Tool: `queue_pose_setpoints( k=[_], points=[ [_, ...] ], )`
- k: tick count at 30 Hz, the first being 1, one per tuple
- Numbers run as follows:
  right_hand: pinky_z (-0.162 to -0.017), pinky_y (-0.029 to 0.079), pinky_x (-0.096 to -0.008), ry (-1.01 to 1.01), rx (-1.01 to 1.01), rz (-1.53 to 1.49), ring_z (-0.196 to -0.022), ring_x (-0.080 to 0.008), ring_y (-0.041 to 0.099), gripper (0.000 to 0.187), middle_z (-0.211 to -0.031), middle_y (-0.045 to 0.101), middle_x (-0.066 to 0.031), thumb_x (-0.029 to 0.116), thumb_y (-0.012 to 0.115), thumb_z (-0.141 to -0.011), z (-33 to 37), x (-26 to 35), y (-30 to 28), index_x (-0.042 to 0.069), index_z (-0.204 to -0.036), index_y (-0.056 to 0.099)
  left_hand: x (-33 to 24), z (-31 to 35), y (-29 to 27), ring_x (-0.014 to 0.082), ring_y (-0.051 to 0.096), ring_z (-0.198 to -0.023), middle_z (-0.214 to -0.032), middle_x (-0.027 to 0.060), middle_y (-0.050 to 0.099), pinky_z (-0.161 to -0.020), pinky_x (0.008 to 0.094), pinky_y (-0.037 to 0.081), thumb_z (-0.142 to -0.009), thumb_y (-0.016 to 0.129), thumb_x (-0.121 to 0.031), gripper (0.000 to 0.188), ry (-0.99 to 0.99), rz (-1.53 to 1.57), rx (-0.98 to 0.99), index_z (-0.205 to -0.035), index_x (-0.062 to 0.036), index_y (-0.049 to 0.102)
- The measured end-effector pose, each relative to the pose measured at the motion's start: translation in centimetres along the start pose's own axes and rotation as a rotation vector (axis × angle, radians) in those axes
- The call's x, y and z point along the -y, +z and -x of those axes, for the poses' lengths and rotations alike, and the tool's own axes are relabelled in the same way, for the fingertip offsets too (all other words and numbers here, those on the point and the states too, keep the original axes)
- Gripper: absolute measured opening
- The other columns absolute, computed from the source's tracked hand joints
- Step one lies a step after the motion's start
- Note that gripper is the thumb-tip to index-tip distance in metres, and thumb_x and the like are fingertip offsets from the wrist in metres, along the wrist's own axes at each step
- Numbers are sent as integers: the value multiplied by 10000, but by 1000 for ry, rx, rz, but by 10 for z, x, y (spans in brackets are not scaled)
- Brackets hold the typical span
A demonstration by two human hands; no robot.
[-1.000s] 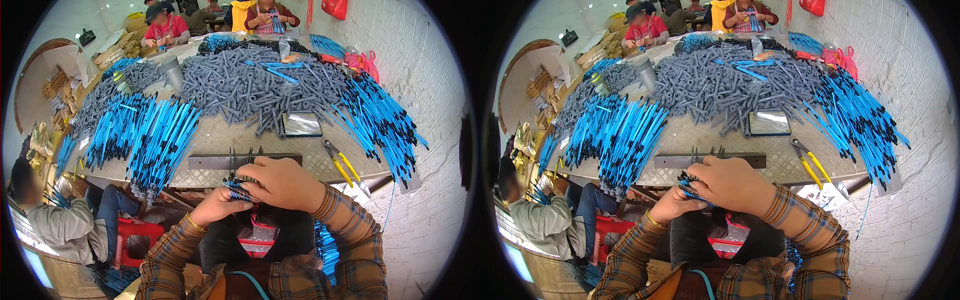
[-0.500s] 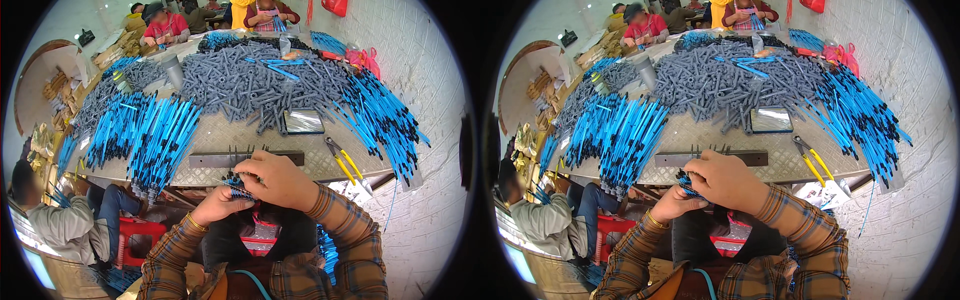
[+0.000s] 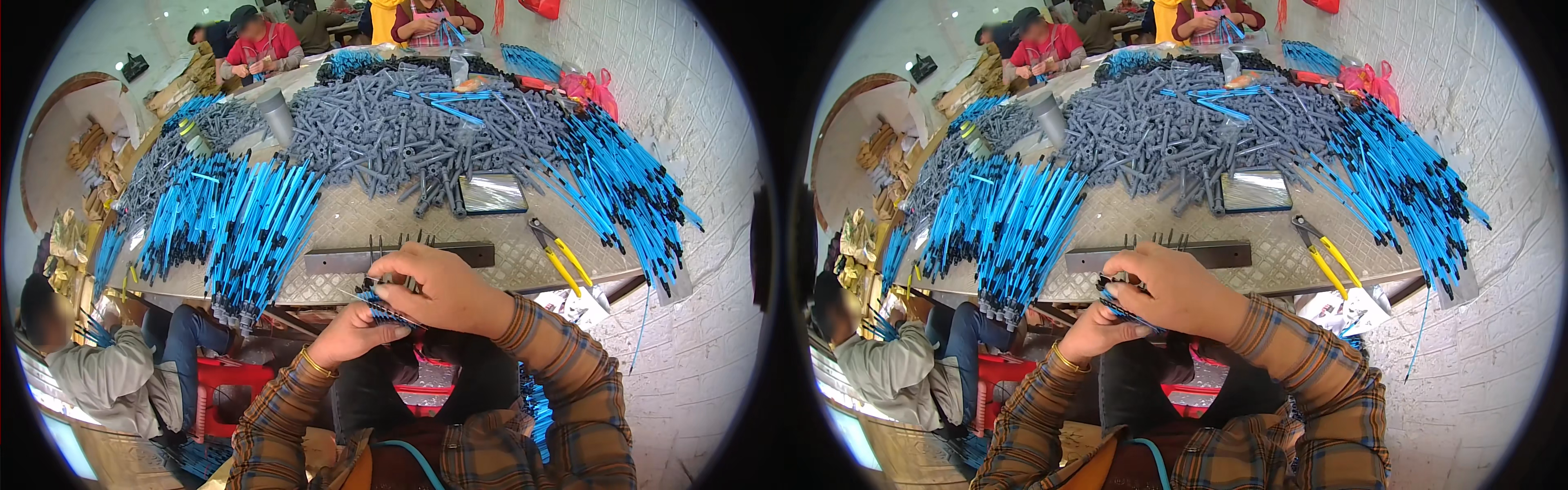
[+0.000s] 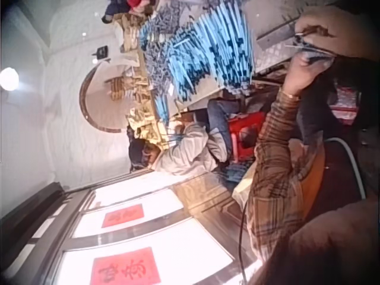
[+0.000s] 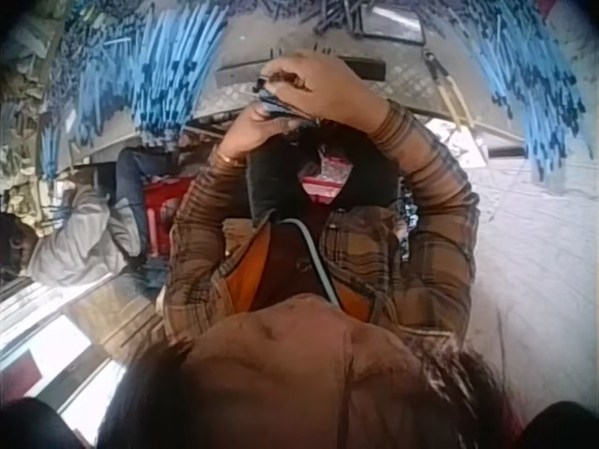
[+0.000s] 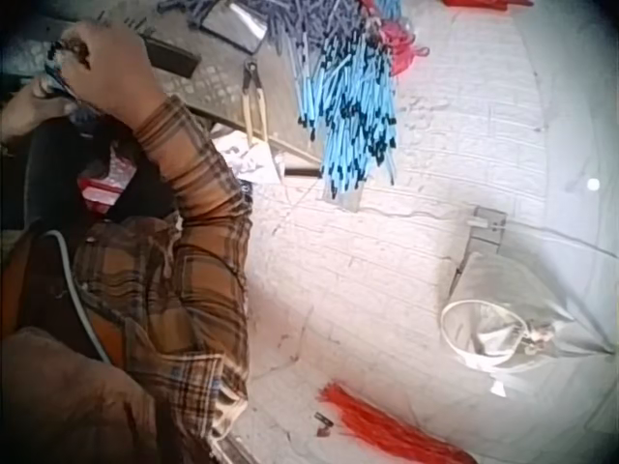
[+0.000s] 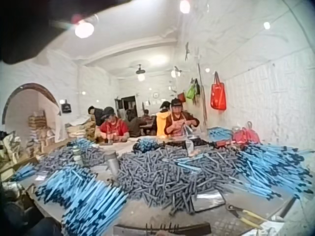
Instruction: The person assembles umbrella frames by threading plastic ribs onto a circular hub using wire, tightening the wire, and cutting the excess with pliers.
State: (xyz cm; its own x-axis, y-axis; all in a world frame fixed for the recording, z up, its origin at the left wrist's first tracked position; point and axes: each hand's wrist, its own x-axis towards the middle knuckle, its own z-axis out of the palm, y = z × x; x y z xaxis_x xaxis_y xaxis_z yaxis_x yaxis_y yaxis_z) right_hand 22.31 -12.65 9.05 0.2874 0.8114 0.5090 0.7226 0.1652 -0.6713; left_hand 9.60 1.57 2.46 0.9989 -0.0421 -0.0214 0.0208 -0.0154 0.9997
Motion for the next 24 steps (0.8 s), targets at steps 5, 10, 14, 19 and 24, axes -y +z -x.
queue_pose_setpoints(
  k=[5,10,14,19,24],
  points=[
    [-588,455,-355,12,33,215,-665,-283,570,162,-778,530,-120,114,576,-789,0,9,-4,57,-938,605,-4,-1,3,26,525,-710,-847,-57,614,-622,198,438,-854,619,-91,192,-13,17,0,-1044,-66,624],
    [-601,456,-368,54,86,235,-680,-303,572,149,-781,531,-128,111,571,-788,-3,10,-4,59,-922,610,-4,-1,5,27,532,-742,-865,-57,619,-649,202,443,-856,615,-83,189,29,31,-26,-1043,-62,624],
    [-612,455,-355,6,11,104,-678,-290,566,135,-776,530,-119,100,560,-791,-7,7,0,58,-904,620,-5,1,1,25,530,-771,-901,-58,624,-676,203,442,-858,611,-79,190,2,15,4,-1047,-60,621],
    [-626,450,-335,-19,35,8,-685,-277,560,180,-784,536,-117,94,551,-795,-8,-6,-3,49,-950,631,-8,3,2,86,582,-877,-968,12,646,-777,245,467,-878,566,-52,200,34,81,-16,-1076,-41,596],
    [-630,447,-329,-17,97,-39,-691,-271,560,218,-794,543,-118,89,548,-802,-10,-11,-9,47,-999,631,-5,3,1,176,605,-973,-1030,107,642,-860,306,474,-896,516,-21,213,123,282,-27,-1103,-25,566]
  ],
)
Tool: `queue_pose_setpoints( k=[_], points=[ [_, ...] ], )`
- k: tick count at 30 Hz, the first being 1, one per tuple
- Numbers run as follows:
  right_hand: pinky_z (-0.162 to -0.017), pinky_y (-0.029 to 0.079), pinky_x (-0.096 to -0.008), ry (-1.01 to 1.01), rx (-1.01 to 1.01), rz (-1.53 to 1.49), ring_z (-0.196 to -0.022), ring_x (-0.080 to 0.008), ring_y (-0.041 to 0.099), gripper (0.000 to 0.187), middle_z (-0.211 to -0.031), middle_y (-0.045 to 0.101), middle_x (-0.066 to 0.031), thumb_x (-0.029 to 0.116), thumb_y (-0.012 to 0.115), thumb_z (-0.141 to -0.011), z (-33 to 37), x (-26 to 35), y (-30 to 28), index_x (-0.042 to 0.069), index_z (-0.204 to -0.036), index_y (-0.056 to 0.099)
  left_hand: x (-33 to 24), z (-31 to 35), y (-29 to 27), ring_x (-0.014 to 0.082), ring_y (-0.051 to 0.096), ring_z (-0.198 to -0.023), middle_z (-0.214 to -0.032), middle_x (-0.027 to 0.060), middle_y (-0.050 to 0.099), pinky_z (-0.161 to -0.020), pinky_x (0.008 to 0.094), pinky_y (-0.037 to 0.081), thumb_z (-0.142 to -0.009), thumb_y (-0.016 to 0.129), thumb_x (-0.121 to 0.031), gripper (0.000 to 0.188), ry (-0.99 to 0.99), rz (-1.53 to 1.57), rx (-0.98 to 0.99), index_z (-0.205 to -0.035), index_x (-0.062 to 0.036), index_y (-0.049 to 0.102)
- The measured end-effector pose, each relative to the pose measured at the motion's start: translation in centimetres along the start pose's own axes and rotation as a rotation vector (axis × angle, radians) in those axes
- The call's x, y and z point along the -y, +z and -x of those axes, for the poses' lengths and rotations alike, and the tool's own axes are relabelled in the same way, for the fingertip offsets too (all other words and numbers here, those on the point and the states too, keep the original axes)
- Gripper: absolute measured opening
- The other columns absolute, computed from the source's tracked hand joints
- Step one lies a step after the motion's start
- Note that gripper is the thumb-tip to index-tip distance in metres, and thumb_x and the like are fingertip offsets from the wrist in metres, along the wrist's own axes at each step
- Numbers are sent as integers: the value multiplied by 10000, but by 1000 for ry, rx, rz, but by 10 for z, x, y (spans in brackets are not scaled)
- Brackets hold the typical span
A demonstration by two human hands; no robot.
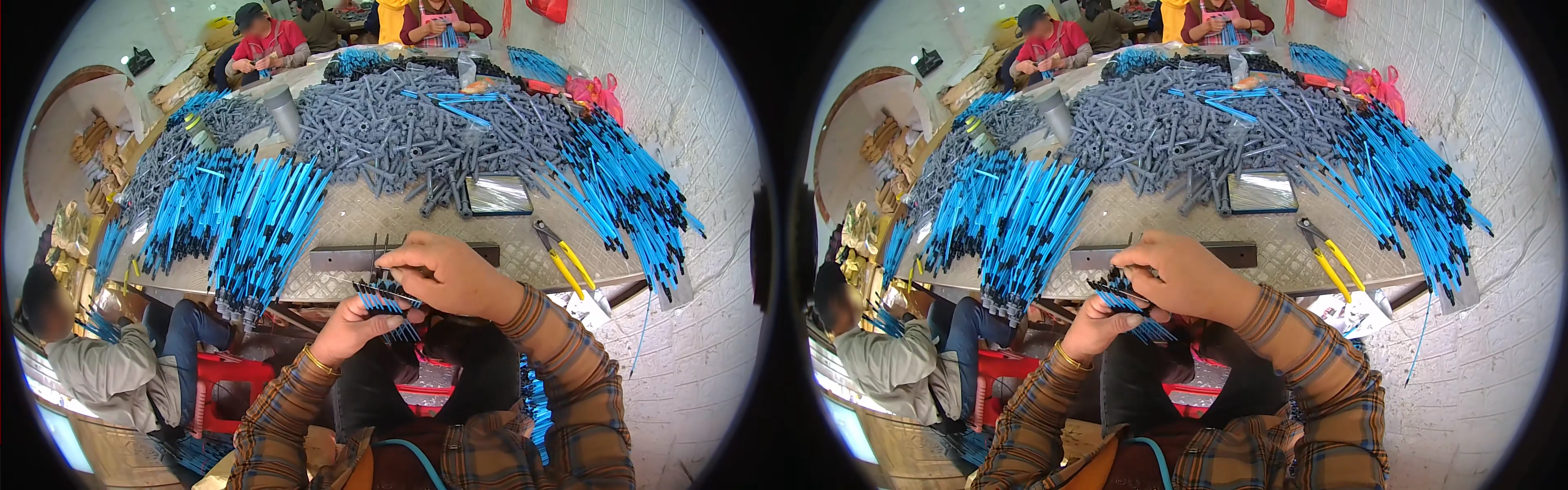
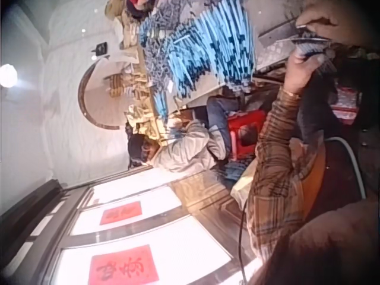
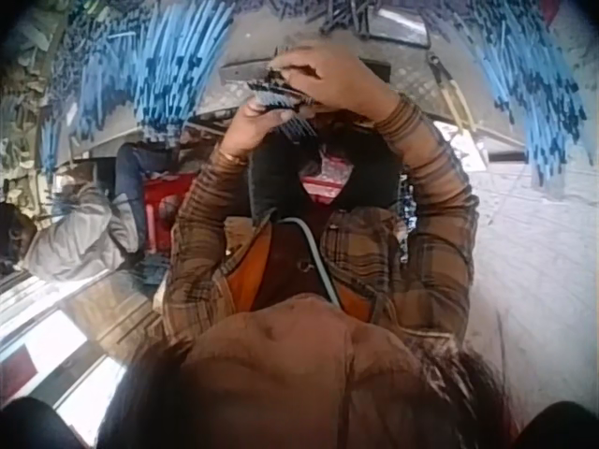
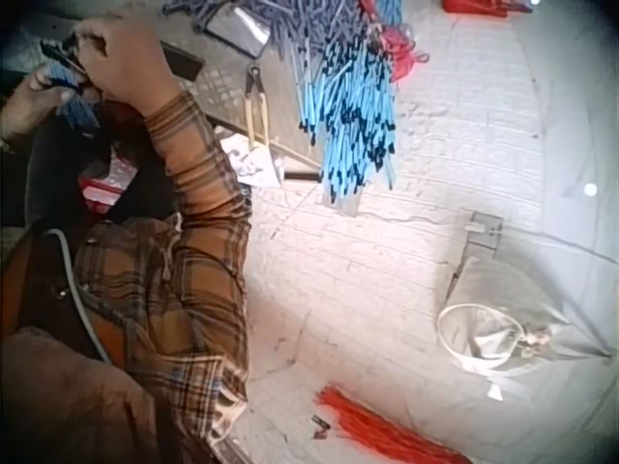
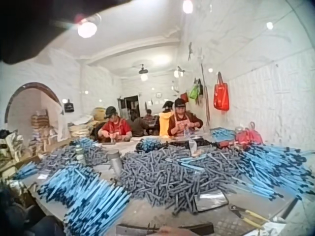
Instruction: The person assembles umbrella frames by threading plastic ribs onto a circular hub using wire, tightening the wire, and cutting the excess with pliers.
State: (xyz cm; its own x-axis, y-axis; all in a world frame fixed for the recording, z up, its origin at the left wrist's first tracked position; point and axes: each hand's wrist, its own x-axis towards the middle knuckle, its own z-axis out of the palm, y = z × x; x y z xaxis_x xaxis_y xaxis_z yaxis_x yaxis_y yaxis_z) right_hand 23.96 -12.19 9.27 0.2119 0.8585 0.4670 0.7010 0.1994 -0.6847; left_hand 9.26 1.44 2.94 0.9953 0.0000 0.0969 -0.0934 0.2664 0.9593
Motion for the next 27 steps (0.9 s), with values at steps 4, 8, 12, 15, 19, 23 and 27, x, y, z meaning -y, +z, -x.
queue_pose_setpoints(
  k=[4,8,12,15,19,23,27],
  points=[
    [-633,446,-328,-41,27,35,-696,-266,560,219,-795,546,-112,83,547,-807,-2,1,-3,50,-1007,629,5,0,-4,197,611,-971,-1033,129,636,-860,321,478,-895,511,-9,192,27,14,21,-1081,-22,559],
    [-638,448,-325,-50,8,74,-705,-262,564,222,-805,550,-107,81,549,-809,-3,3,-3,54,-1015,624,3,2,3,198,619,-946,-994,124,640,-842,325,485,-886,525,-2,147,56,25,-22,-1028,-18,559],
    [-636,448,-321,-72,40,27,-707,-254,567,217,-826,552,-104,83,554,-814,-3,2,-7,55,-1019,618,4,1,7,201,626,-922,-949,116,645,-827,328,490,-873,543,6,113,68,39,-52,-983,-15,556],
    [-635,448,-316,-93,69,-22,-707,-246,567,206,-842,552,-100,85,556,-819,-4,2,-9,54,-1013,615,3,0,6,202,629,-911,-931,114,648,-823,328,490,-864,553,9,108,59,43,-43,-970,-13,558],
    [-638,448,-308,-117,81,-73,-710,-230,567,185,-861,550,-94,84,557,-825,-4,1,-7,51,-999,613,2,0,3,201,630,-906,-925,114,654,-829,327,487,-852,567,10,122,40,30,-12,-973,-8,571],
    [-638,448,-296,-123,44,-81,-716,-213,566,172,-871,549,-88,83,561,-826,-4,0,0,49,-989,607,-2,-1,4,197,627,-914,-925,109,659,-836,325,482,-844,574,8,145,50,2,3,-987,-5,588],
    [-636,450,-284,-151,-30,-85,-721,-202,567,166,-873,550,-86,82,564,-824,-2,-6,12,50,-983,599,-1,0,7,192,624,-917,-926,102,662,-842,324,480,-843,572,7,164,58,8,-8,-1004,-3,602]
  ],
)
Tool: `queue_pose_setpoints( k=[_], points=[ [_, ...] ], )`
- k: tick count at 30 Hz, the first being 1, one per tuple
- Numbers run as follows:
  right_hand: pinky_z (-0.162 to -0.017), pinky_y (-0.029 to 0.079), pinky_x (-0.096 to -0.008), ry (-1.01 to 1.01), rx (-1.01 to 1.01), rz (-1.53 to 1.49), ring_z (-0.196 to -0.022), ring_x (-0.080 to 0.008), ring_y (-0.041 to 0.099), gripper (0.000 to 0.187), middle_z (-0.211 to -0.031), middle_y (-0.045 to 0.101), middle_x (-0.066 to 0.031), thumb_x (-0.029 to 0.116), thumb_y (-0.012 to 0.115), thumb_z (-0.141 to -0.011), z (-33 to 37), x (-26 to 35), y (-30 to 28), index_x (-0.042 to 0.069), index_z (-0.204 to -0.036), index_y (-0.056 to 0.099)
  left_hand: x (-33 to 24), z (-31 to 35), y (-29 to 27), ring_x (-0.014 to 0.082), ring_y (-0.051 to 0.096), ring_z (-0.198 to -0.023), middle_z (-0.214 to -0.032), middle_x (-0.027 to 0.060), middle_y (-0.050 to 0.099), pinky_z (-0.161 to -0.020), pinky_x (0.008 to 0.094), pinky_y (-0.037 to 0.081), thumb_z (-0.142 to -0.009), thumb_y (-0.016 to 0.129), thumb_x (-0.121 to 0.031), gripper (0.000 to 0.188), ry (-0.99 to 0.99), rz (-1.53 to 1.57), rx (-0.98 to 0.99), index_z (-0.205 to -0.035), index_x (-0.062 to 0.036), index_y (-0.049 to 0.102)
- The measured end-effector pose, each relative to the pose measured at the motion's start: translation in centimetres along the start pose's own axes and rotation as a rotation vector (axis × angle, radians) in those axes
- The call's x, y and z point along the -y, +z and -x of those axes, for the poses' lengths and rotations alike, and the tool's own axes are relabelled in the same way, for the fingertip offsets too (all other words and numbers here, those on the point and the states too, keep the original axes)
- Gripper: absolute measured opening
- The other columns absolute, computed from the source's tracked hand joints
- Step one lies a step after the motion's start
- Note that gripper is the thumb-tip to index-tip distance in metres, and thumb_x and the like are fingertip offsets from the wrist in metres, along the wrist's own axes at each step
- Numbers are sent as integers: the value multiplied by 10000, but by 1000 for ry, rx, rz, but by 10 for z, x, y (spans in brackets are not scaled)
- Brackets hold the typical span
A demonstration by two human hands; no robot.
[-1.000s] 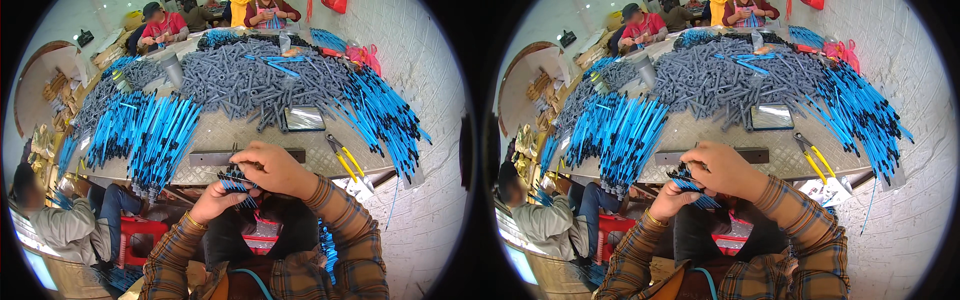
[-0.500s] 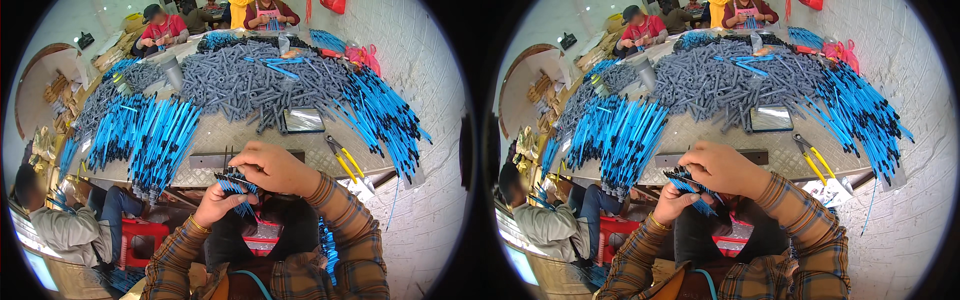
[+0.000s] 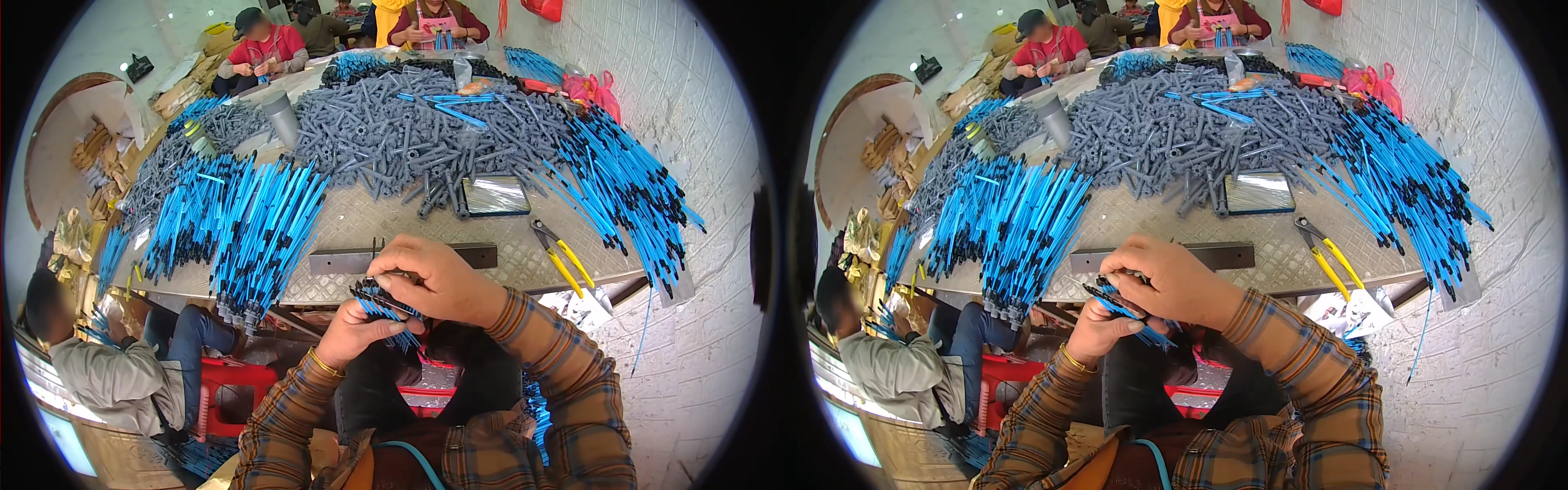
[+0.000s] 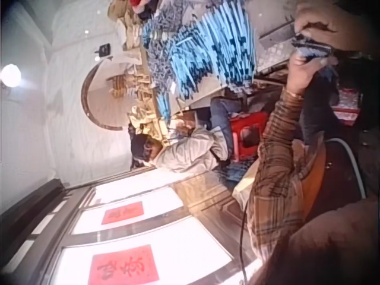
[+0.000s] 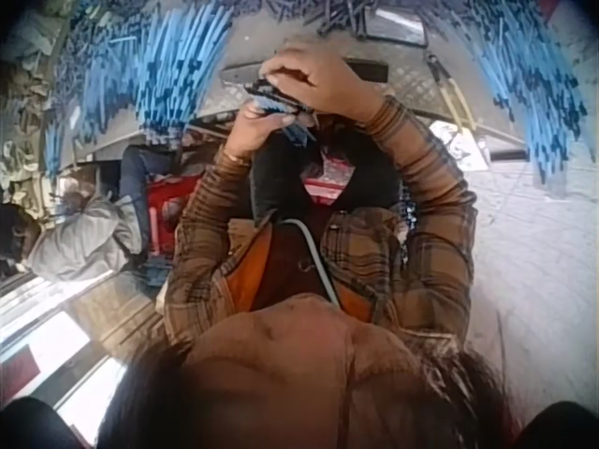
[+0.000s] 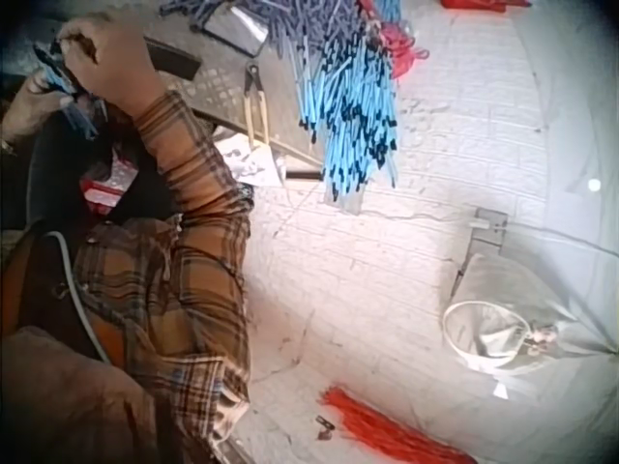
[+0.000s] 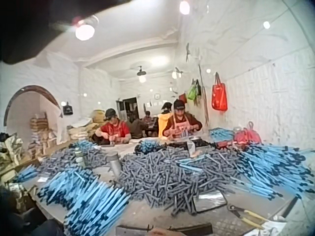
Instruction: The person assembles umbrella frames by threading plastic ribs onto a circular hub using wire, tightening the wire, and cutting the excess with pliers.
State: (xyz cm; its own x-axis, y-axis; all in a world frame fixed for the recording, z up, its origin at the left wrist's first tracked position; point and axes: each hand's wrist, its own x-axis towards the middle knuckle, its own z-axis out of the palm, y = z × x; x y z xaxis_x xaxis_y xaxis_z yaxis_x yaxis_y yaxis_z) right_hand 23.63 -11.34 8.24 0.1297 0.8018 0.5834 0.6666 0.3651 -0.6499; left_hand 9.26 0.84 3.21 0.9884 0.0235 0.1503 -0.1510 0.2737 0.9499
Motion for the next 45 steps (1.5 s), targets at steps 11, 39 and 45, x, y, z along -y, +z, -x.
queue_pose_setpoints(
  k=[11,39,45],
  points=[
    [-604,459,-303,62,55,238,-668,-235,578,130,-833,559,-91,169,612,-817,-6,27,-3,62,-883,577,13,3,-3,120,600,-896,-938,55,662,-808,259,472,-833,607,-6,178,-101,-170,-57,-1010,-13,619],
    [-645,450,-379,212,187,314,-732,-336,558,136,-779,578,-133,172,555,-849,12,23,-31,37,-855,567,5,-1,2,137,586,-990,-1021,59,647,-872,272,444,-851,547,38,195,-103,-194,-58,-1026,3,625],
    [-635,459,-387,431,37,581,-734,-332,579,157,-825,608,-137,203,583,-823,14,-54,-88,47,-841,586,4,8,-3,200,604,-994,-1031,137,645,-884,314,457,-842,510,73,219,-101,-172,-103,-1035,35,607]
  ],
)
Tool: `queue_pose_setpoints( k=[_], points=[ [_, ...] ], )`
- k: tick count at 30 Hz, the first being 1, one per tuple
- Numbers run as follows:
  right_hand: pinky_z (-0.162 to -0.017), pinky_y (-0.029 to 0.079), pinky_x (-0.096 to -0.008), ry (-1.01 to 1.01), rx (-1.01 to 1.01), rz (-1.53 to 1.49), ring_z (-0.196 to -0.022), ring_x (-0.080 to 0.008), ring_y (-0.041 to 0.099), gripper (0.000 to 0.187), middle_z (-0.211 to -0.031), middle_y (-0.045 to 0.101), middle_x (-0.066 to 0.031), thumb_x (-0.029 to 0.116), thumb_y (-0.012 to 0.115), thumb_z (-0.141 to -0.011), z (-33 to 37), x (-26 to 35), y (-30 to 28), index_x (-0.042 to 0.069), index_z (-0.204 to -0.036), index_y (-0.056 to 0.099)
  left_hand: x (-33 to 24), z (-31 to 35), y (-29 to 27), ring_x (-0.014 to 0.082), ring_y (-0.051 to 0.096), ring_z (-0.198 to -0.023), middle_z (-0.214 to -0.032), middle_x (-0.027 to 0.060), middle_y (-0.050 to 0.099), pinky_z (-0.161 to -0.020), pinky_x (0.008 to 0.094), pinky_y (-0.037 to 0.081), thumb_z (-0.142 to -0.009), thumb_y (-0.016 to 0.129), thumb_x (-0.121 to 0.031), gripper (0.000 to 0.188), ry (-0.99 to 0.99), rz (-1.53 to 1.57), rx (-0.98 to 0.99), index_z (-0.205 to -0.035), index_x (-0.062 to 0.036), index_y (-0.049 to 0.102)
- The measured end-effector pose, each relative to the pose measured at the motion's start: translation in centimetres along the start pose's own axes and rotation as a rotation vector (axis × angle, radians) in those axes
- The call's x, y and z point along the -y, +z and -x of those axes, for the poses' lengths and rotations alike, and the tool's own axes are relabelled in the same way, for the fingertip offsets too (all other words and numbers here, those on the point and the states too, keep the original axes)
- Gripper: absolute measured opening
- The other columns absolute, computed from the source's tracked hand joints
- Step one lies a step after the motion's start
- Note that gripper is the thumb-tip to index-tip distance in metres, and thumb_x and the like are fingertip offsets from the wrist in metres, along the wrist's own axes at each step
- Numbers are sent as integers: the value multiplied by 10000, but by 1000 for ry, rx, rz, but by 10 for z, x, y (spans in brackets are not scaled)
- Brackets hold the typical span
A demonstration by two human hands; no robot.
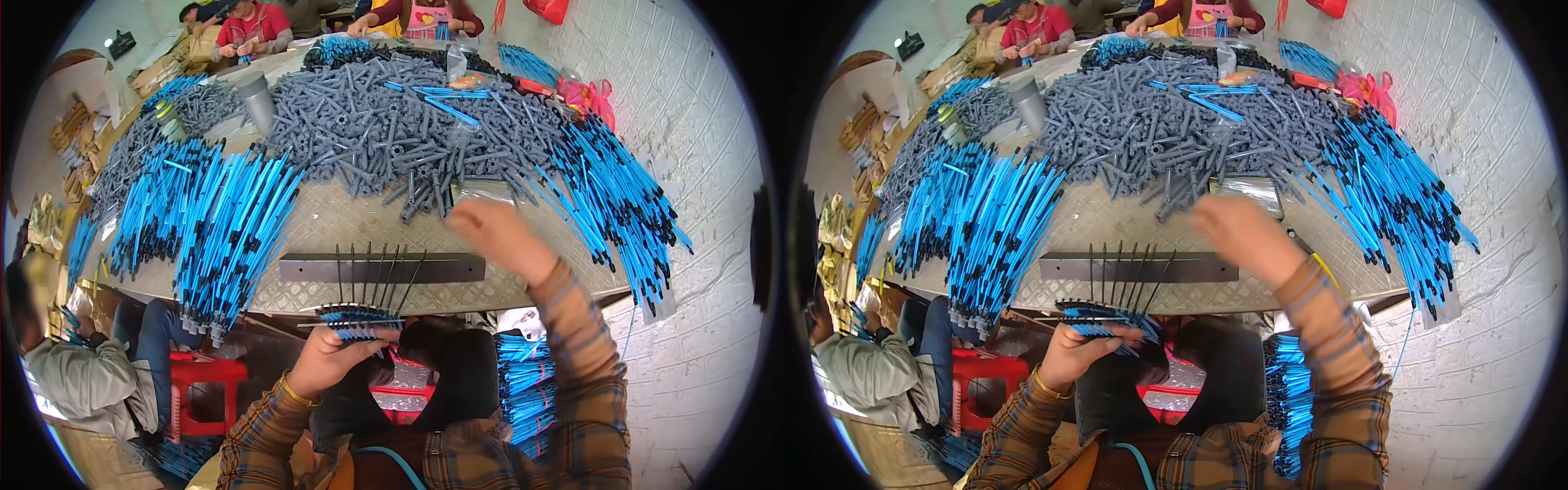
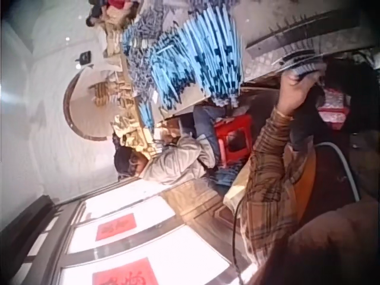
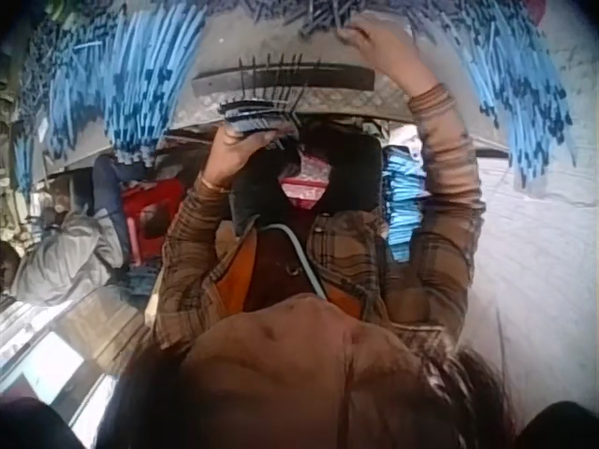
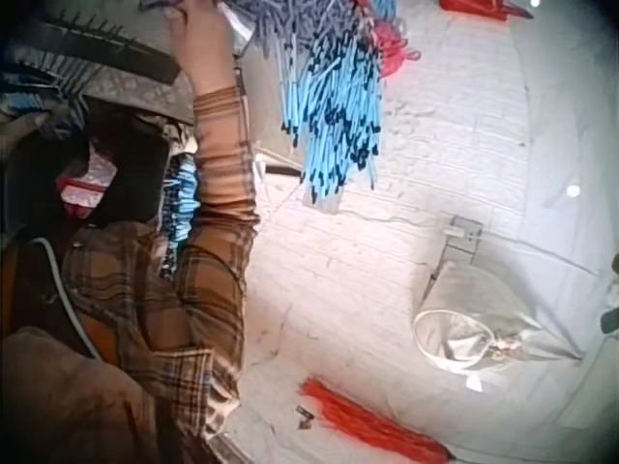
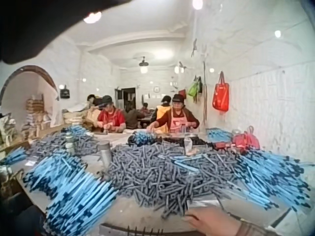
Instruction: The person assembles umbrella frames by threading plastic ribs onto a circular hub using wire, tightening the wire, and cutting the excess with pliers.
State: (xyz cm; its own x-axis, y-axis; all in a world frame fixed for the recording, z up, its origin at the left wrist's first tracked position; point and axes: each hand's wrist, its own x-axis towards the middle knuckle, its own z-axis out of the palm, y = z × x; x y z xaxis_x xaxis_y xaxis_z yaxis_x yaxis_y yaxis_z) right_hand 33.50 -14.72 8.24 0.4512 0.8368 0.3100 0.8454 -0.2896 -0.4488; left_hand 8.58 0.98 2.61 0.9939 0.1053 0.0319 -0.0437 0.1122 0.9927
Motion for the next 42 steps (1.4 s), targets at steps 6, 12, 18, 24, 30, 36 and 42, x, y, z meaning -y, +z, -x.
queue_pose_setpoints(
  k=[6,12,18,24,30,36,42],
  points=[
    [-659,466,-425,127,-21,397,-768,-347,584,132,-825,586,-147,187,558,-830,-16,-108,26,58,-854,566,-6,-9,2,147,583,-1007,-1051,69,646,-892,286,438,-854,555,26,224,-77,-5,34,-1059,-6,636],
    [-671,462,-441,98,-97,419,-773,-357,577,112,-827,561,-146,170,544,-832,-17,-121,25,59,-839,552,-6,-14,1,206,596,-999,-1023,136,647,-897,327,443,-845,540,39,198,-35,57,14,-1021,9,626],
    [-681,479,-442,130,-15,407,-786,-358,589,122,-848,578,-153,168,541,-827,-17,-113,23,48,-846,554,-7,-17,2,171,591,-986,-1018,80,650,-885,302,442,-854,565,-4,193,-19,39,20,-1035,9,631],
    [-688,477,-449,116,-80,324,-793,-366,588,142,-864,584,-166,182,544,-826,-14,-111,17,47,-865,555,-8,-15,3,208,613,-961,-987,139,657,-872,326,455,-846,549,-14,192,-37,-7,-4,-1017,35,620],
    [-688,466,-454,116,-97,324,-784,-375,579,116,-859,572,-175,147,540,-819,-11,-104,15,48,-879,547,-5,-16,4,172,601,-966,-1011,101,650,-875,293,451,-866,560,-19,197,-23,58,2,-1045,33,620],
    [-672,449,-434,-22,-185,327,-768,-364,562,76,-820,556,-152,111,524,-837,1,-78,15,36,-832,537,-4,-17,4,173,601,-971,-1012,102,650,-877,295,450,-867,556,-13,195,-31,64,-12,-1045,37,619],
    [-691,464,-414,-182,11,57,-815,-344,568,134,-863,557,-143,102,538,-820,18,-50,26,49,-937,574,-1,-17,3,172,600,-970,-1011,101,651,-876,294,450,-868,551,-8,193,8,24,4,-1042,36,619]
  ],
)
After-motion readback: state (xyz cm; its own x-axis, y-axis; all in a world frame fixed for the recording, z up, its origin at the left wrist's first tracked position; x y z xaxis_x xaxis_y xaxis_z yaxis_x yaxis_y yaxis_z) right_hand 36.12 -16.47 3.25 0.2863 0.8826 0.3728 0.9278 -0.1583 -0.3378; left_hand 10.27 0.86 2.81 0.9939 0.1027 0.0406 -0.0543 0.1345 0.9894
